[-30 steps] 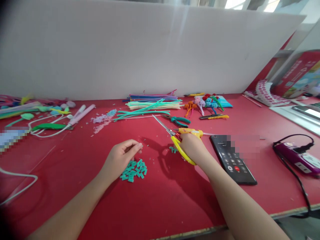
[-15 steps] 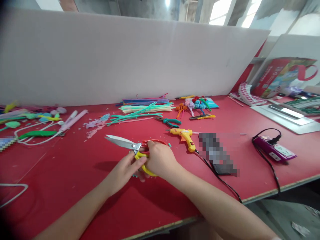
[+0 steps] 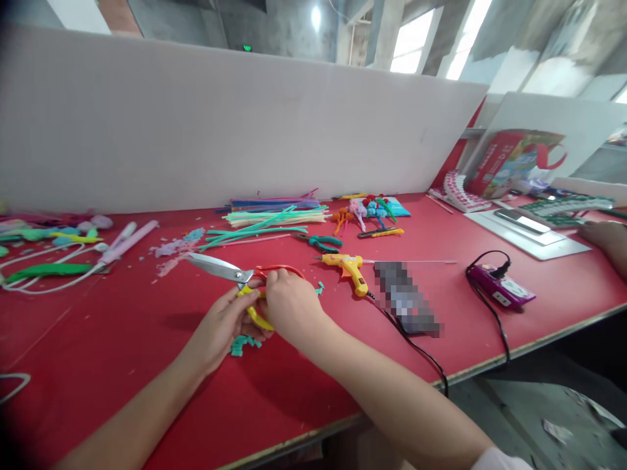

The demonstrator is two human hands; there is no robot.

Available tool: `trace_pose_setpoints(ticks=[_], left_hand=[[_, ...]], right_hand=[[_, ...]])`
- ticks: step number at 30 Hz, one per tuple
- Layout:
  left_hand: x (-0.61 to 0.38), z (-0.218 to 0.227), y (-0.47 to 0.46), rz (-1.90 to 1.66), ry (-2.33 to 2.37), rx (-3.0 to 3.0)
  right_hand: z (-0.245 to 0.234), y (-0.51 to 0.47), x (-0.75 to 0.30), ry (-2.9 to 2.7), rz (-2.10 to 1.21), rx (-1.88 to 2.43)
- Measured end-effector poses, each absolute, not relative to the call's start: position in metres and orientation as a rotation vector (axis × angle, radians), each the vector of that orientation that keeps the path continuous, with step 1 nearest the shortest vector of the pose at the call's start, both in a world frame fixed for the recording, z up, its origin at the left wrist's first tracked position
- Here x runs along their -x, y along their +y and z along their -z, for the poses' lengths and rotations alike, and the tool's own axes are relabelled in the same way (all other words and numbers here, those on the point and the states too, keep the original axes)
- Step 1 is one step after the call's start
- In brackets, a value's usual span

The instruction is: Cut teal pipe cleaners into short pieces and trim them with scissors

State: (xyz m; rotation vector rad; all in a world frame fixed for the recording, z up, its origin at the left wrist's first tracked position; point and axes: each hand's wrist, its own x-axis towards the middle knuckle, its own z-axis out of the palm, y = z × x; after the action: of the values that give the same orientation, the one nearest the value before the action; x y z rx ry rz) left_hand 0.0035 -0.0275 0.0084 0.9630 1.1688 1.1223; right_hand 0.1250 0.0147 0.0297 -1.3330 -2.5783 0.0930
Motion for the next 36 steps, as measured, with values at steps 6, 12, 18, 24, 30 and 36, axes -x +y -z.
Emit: trace_pose_setpoints(ticks=[6,12,18,24,30,36], left_hand=[[0.002,-0.009,-0.022,-1.163,1.219,-1.049],[0.008,-0.007,-0.02,-1.286,1.174,-0.958],[0.02,-0.003,-0.014,-1.434,1.172,-0.665],[0.018,-0.009,-0.014,-1.482,1.175,-0.583],[0.013,-0.009,-0.015,-1.459,1.166,-0.558],[0.015,-0.007,-0.015,-1.443,1.187,-0.552]], right_hand=[[-0.028,0.02,-0.124,-2.554,-0.103,1.295],[-0.031,0.022,-0.124,-2.529,-0.15,1.171],[-0.041,0.012,-0.177,-2.241,-0.357,1.159],[-0.015,0.0,-0.295,-1.72,-0.316,1.429],[0.03,-0.009,-0.355,-1.303,-0.303,1.435],[0.037,-0.009,-0.355,-1.423,-0.211,1.543]])
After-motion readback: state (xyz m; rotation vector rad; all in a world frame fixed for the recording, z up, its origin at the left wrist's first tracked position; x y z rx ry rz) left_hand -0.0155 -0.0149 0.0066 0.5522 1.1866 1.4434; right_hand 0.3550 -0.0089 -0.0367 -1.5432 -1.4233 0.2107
